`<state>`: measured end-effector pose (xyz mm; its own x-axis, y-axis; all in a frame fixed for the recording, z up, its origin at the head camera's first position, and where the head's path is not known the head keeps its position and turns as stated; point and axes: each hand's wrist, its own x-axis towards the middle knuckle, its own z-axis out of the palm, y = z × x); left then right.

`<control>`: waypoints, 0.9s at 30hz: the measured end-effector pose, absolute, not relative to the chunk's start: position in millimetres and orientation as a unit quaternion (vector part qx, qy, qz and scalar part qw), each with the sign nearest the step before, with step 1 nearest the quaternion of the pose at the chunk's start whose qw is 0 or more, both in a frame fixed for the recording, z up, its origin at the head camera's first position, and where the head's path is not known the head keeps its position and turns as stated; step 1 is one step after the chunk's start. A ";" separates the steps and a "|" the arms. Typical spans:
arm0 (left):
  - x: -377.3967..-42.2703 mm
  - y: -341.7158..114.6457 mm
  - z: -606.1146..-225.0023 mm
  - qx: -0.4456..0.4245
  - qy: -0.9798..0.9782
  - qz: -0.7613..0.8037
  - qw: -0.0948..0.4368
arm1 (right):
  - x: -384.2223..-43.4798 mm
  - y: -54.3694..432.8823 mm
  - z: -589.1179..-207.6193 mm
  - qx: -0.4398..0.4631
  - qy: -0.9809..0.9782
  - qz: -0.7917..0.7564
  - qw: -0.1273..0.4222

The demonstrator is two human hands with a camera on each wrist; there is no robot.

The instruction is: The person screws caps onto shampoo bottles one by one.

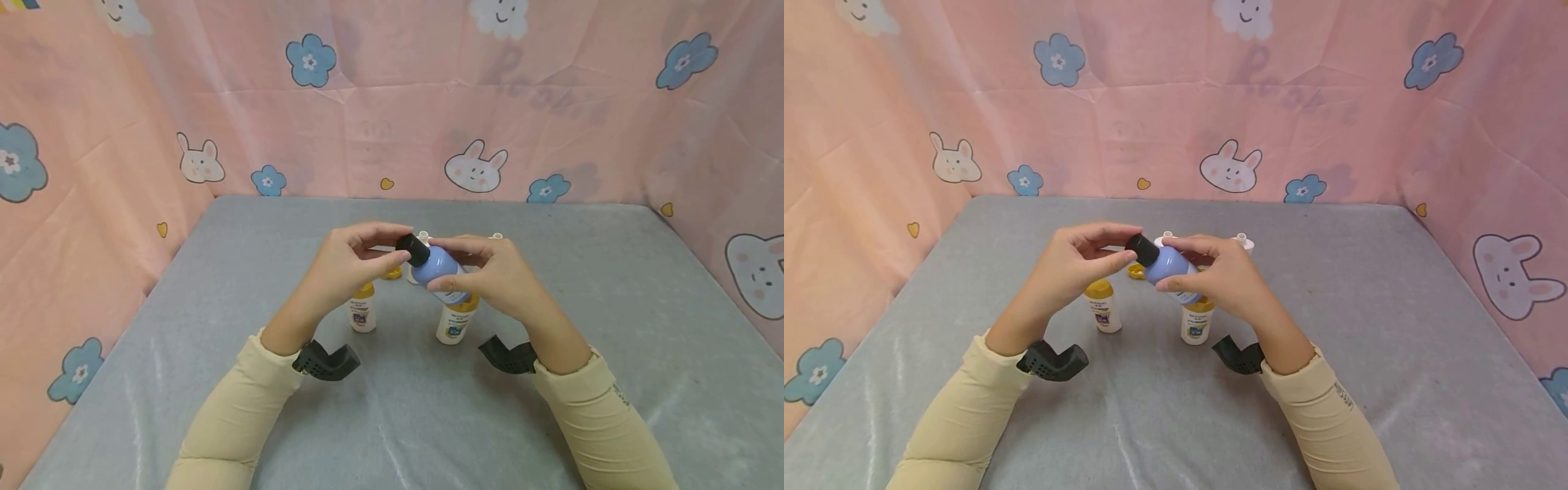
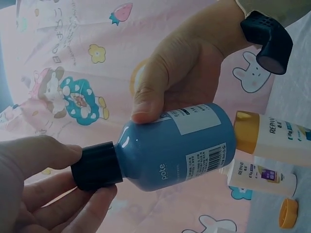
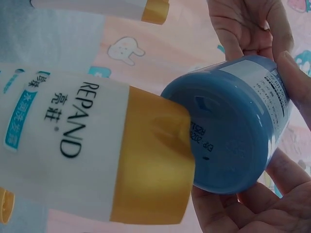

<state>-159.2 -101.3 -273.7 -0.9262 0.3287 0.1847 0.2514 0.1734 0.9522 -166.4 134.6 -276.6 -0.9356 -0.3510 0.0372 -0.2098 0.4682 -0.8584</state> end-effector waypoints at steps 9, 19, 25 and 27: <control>-158.0 -101.6 -271.6 0.166 0.767 0.619 0.025 | -168.0 133.9 -277.4 -0.174 0.853 -0.486 0.072; -158.7 -102.3 -272.6 0.159 0.785 0.598 0.008 | -168.2 134.0 -278.2 -0.176 0.854 -0.484 0.074; -158.5 -103.3 -272.3 0.182 0.779 0.600 0.020 | -168.1 134.7 -278.7 -0.180 0.849 -0.492 0.069; -158.3 -103.4 -272.0 0.189 0.774 0.604 0.025 | -168.1 134.9 -278.9 -0.181 0.848 -0.494 0.067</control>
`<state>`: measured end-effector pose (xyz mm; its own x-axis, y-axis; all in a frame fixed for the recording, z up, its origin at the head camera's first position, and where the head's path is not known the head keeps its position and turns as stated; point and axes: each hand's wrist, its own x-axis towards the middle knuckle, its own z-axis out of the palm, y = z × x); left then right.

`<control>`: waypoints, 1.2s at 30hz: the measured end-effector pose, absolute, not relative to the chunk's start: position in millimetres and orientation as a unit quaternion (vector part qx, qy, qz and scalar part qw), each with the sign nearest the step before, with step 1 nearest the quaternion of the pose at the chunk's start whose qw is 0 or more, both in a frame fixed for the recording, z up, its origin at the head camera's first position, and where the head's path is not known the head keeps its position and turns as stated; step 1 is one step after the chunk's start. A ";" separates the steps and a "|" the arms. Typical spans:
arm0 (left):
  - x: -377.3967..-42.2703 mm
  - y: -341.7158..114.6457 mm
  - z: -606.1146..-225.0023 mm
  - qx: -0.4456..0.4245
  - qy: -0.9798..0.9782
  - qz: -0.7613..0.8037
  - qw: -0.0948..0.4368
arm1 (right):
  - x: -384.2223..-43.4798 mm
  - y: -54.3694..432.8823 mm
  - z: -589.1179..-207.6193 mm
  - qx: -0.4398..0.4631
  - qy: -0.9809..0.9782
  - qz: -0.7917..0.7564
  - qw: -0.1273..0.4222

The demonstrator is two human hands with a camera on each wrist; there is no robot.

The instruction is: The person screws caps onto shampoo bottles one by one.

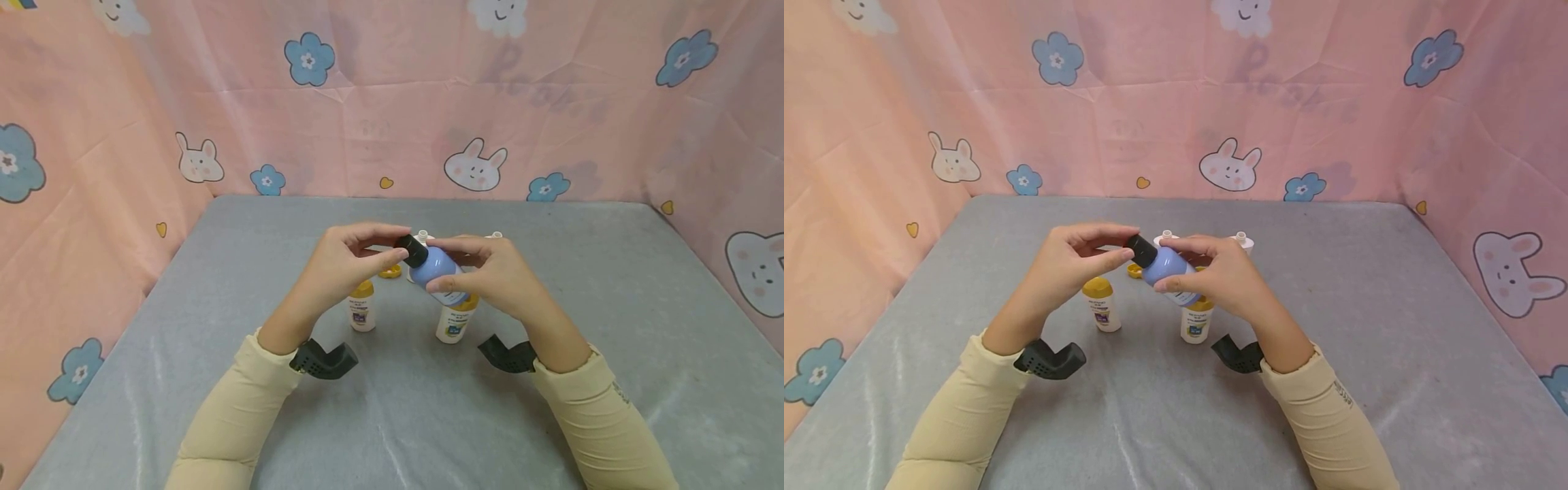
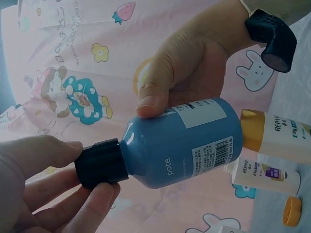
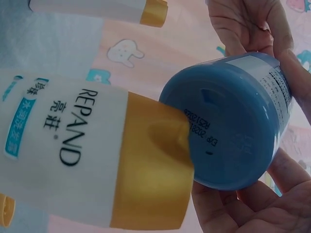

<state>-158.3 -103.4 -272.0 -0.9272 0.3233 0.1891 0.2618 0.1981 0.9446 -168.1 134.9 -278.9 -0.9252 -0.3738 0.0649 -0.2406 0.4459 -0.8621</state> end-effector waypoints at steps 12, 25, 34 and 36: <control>-158.2 -103.5 -271.9 0.180 0.764 0.619 0.028 | -167.9 134.2 -278.5 -0.185 0.847 -0.494 0.071; -155.4 -104.1 -269.0 0.224 0.750 0.622 0.033 | -165.7 134.3 -276.8 -0.189 0.844 -0.496 0.072; -155.5 -105.7 -267.8 0.205 0.754 0.623 0.039 | -165.2 133.5 -276.0 -0.183 0.847 -0.492 0.078; -155.5 -105.8 -267.7 0.177 0.764 0.619 0.029 | -165.4 132.8 -276.2 -0.182 0.850 -0.489 0.077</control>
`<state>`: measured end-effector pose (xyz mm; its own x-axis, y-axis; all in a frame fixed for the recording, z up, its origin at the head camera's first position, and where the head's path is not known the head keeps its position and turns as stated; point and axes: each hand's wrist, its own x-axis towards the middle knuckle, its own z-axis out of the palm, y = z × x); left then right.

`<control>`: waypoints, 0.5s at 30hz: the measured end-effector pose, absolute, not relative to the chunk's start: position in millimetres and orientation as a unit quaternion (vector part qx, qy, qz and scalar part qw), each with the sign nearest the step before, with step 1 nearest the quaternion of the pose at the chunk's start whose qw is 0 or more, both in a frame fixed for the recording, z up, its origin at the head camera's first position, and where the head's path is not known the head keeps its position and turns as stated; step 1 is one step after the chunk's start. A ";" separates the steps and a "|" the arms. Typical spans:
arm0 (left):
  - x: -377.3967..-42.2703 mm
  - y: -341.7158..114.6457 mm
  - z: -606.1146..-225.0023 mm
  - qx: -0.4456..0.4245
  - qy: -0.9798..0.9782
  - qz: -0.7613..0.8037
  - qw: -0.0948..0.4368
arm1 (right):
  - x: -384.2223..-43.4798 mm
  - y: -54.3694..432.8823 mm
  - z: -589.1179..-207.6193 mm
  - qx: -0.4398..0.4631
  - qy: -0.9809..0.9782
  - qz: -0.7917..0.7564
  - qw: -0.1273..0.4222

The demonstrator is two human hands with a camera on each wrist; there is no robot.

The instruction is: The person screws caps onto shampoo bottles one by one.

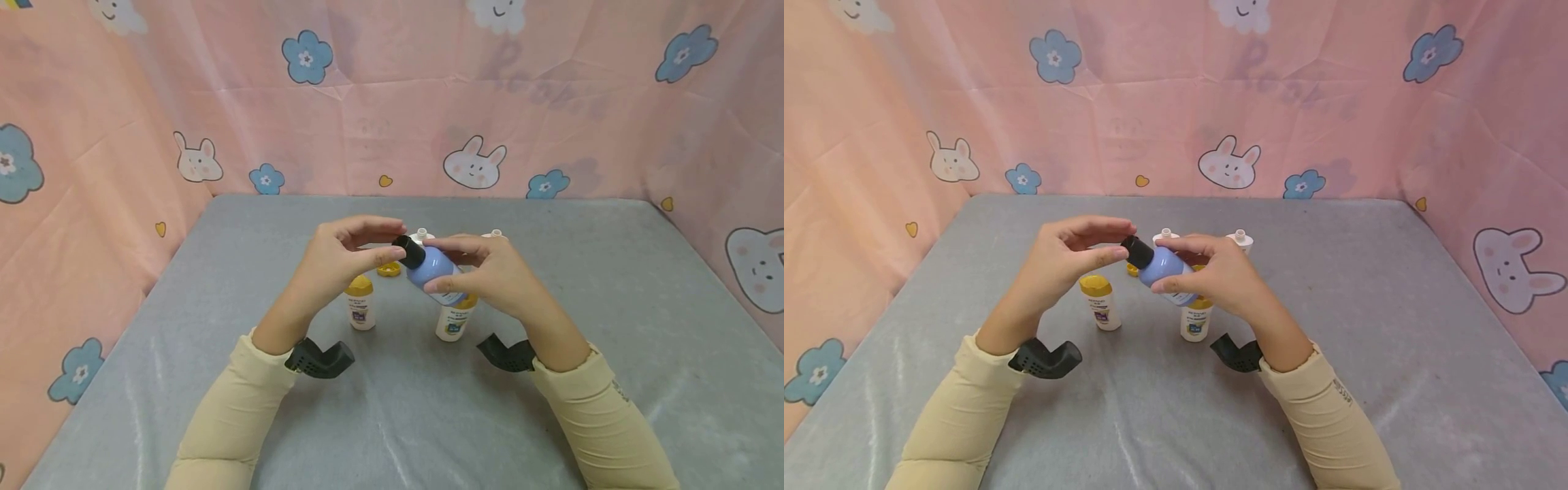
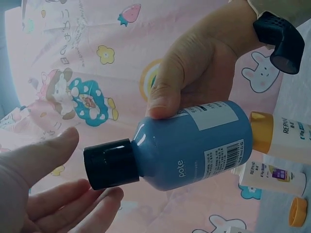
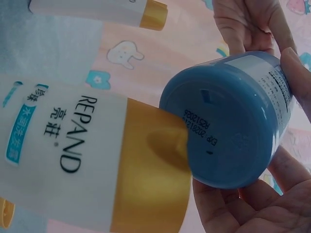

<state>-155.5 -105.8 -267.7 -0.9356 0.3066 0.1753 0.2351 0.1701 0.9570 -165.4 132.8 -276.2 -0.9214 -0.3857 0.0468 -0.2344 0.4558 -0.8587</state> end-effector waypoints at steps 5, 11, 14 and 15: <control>-156.8 -105.9 -268.4 0.142 0.785 0.603 0.024 | -165.5 132.0 -276.9 -0.185 0.853 -0.483 0.074; -158.3 -105.8 -268.2 0.139 0.793 0.592 0.033 | -165.9 132.3 -277.3 -0.183 0.855 -0.480 0.074; -157.2 -106.0 -267.0 0.145 0.790 0.594 0.041 | -165.6 132.6 -277.5 -0.178 0.854 -0.483 0.076; -156.8 -106.0 -266.6 0.148 0.788 0.596 0.045 | -165.5 132.7 -277.4 -0.178 0.853 -0.486 0.075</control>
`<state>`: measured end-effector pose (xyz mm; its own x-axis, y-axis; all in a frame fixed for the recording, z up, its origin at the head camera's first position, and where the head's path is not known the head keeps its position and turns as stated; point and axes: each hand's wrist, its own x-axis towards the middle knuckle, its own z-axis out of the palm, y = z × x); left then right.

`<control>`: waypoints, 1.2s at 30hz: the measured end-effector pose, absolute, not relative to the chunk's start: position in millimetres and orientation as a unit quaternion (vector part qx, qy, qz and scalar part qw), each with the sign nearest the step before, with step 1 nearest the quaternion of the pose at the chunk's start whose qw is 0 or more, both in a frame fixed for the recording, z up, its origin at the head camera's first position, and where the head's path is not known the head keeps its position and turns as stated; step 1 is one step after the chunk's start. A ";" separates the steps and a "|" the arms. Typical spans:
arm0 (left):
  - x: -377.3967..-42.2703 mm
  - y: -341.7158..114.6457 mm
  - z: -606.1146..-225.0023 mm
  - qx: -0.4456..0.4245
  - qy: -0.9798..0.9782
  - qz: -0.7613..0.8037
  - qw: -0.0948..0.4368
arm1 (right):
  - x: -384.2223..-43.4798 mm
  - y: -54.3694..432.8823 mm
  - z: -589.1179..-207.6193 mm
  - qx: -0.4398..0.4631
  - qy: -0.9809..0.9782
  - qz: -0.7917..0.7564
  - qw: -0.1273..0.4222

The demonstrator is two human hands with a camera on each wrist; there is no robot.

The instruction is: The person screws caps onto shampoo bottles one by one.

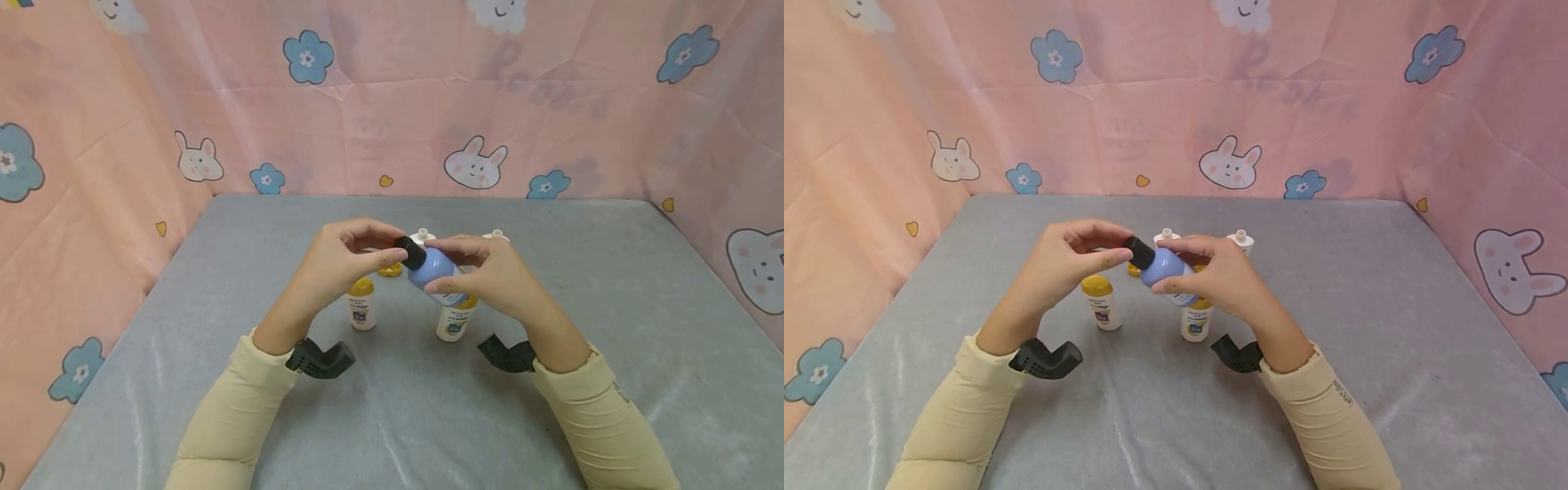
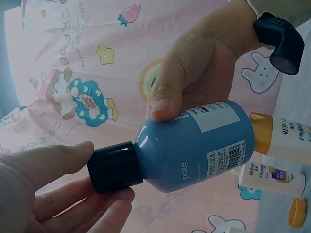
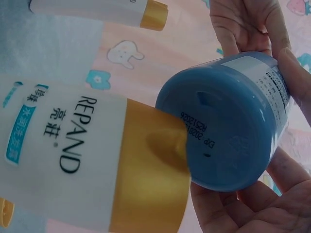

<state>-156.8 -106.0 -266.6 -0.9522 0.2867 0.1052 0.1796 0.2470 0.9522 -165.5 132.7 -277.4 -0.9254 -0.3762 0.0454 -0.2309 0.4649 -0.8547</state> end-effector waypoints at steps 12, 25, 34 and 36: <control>-156.0 -106.8 -266.1 0.208 0.753 0.620 0.068 | -165.0 132.4 -276.7 -0.184 0.854 -0.482 0.069; -157.1 -104.2 -266.9 0.171 0.766 0.617 0.053 | -162.2 132.3 -275.6 -0.189 0.849 -0.489 0.068; -156.0 -104.8 -267.1 0.189 0.755 0.624 0.066 | -161.3 132.9 -274.9 -0.183 0.850 -0.488 0.074; -155.7 -104.9 -267.2 0.195 0.747 0.631 0.072 | -161.4 132.9 -274.8 -0.184 0.848 -0.491 0.075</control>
